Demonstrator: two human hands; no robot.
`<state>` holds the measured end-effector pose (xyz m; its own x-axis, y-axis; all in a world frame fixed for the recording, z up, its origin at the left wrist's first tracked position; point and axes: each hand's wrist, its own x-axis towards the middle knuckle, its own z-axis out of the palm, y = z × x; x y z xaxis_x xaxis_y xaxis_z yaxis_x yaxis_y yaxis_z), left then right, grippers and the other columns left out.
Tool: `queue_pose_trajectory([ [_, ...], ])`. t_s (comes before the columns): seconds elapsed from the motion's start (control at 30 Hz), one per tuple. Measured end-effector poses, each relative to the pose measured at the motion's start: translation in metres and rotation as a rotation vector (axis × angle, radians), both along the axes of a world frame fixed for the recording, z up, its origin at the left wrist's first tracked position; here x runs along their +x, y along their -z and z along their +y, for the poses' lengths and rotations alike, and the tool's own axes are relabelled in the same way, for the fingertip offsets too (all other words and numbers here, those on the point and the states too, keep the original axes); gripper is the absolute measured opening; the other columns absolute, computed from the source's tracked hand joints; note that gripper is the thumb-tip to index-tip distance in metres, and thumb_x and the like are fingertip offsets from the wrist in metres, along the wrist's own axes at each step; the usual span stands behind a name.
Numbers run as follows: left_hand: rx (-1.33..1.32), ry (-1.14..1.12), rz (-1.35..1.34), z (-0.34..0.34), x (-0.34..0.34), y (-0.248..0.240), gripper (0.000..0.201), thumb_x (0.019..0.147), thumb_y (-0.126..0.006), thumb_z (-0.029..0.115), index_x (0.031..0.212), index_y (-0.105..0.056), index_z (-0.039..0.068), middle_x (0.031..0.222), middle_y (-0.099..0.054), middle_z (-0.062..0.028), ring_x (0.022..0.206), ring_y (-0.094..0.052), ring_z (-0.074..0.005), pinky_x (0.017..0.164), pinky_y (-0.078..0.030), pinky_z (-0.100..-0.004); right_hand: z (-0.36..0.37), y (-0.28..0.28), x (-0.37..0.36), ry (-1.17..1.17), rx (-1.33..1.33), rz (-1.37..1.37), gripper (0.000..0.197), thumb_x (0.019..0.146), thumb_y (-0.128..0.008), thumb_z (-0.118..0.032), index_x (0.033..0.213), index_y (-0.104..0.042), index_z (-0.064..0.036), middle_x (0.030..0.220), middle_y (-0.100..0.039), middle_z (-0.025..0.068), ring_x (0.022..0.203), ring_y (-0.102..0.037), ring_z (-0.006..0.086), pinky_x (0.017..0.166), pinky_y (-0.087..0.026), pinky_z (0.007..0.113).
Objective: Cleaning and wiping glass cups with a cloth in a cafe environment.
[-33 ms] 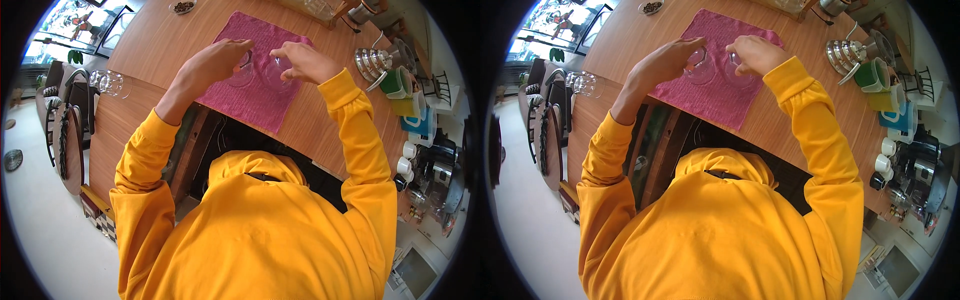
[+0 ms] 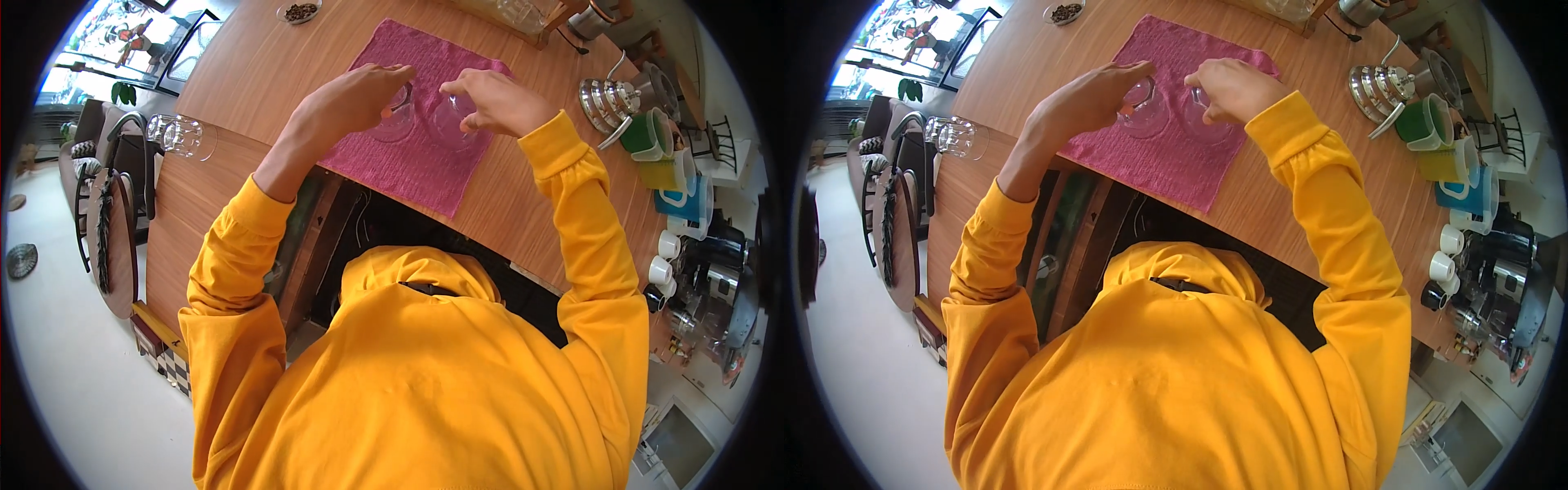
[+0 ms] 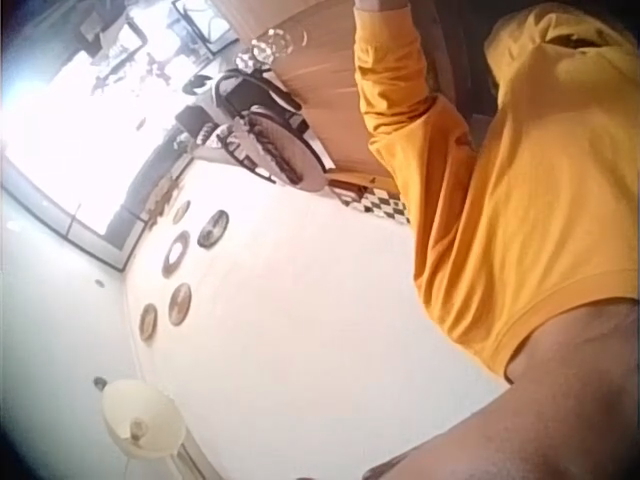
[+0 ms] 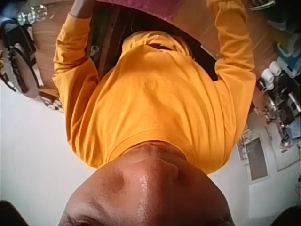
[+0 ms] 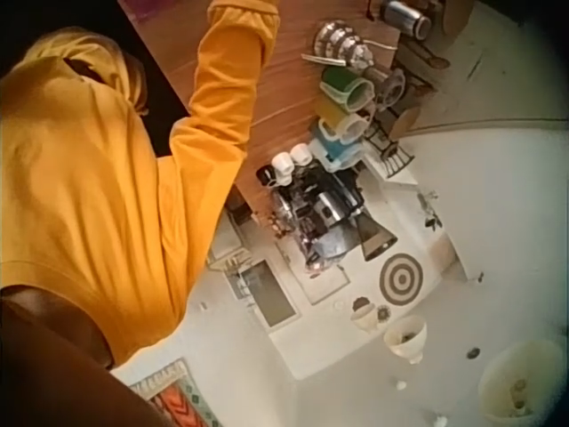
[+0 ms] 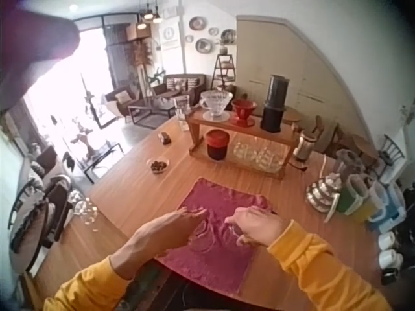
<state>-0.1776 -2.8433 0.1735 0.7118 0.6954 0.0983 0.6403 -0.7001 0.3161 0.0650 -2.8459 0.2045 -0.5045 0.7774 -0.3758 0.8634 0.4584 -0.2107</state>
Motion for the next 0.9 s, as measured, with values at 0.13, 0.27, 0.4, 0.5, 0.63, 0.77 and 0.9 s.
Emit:
queue_pose_trajectory([
  [0.13,-0.06,-0.044,0.094,0.001,0.001,-0.013,0.069,0.084,-0.077,0.025,0.141,-0.044,0.002,0.119,-0.065,-0.0206,0.107,-0.064,-0.0374,0.09,-0.051,-0.0435,-0.014,0.017,0.0,-0.049,0.169,0.074,0.063,0.086,-0.075,-0.037,0.138,-0.055,-0.0064,0.133,-0.057,0.0187,0.122,-0.057,0.0327,0.101,-0.048,0.043],
  [0.27,-0.104,-0.353,0.217,-0.007,0.019,-0.032,0.063,0.089,-0.071,0.042,0.132,-0.052,0.001,0.106,-0.069,-0.0207,0.097,-0.067,-0.0366,0.082,-0.052,-0.0439,-0.025,0.009,-0.017,0.243,0.463,0.026,0.054,0.091,-0.069,-0.044,0.115,-0.067,0.0035,0.111,-0.068,0.0265,0.108,-0.067,0.0363,0.09,-0.056,0.044],
  [0.4,-0.209,-0.259,0.288,-0.001,0.015,-0.019,0.054,0.092,-0.068,0.043,0.122,-0.058,0.0,0.099,-0.07,-0.0193,0.093,-0.068,-0.0357,0.08,-0.053,-0.0439,-0.023,-0.011,-0.028,0.334,0.066,-0.093,0.052,0.09,-0.07,-0.045,0.099,-0.068,0.0056,0.099,-0.071,0.0252,0.095,-0.071,0.0347,0.083,-0.058,0.043],
  [0.5,-0.206,-0.206,0.274,0.004,0.015,-0.016,0.047,0.092,-0.068,0.04,0.114,-0.061,-0.001,0.1,-0.07,-0.0195,0.093,-0.068,-0.0352,0.081,-0.053,-0.0433,-0.02,-0.002,-0.018,0.279,0.124,-0.017,0.046,0.088,-0.073,-0.04,0.092,-0.069,0.0048,0.089,-0.072,0.0224,0.086,-0.072,0.0343,0.079,-0.059,0.041],
  [0.63,-0.23,-0.111,0.354,0.009,0.019,-0.024,0.047,0.09,-0.072,0.029,0.125,-0.059,0.001,0.102,-0.069,-0.0174,0.095,-0.067,-0.0344,0.085,-0.052,-0.0414,-0.017,0.004,-0.009,0.187,0.155,-0.003,0.048,0.085,-0.077,-0.034,0.11,-0.064,0.0042,0.099,-0.07,0.0217,0.095,-0.069,0.0333,0.085,-0.056,0.041],
  [0.77,-0.155,0.004,0.269,0.01,0.007,-0.018,0.059,0.085,-0.075,0.011,0.14,-0.054,0.007,0.116,-0.065,-0.0137,0.107,-0.063,-0.0308,0.093,-0.051,-0.0392,-0.014,-0.004,-0.007,0.078,0.102,-0.041,0.065,0.081,-0.08,-0.026,0.135,-0.055,0.0003,0.122,-0.065,0.02,0.113,-0.063,0.0326,0.098,-0.05,0.041],
  [0.9,-0.258,0.038,0.23,0.012,0.009,-0.021,0.062,0.082,-0.073,0.0,0.14,-0.056,0.012,0.126,-0.061,-0.0113,0.115,-0.06,-0.0297,0.099,-0.05,-0.0379,-0.012,0.008,0.007,0.048,0.148,0.106,0.067,0.075,-0.084,-0.016,0.135,-0.056,-0.0032,0.127,-0.062,0.0189,0.119,-0.06,0.0327,0.099,-0.05,0.041],
])
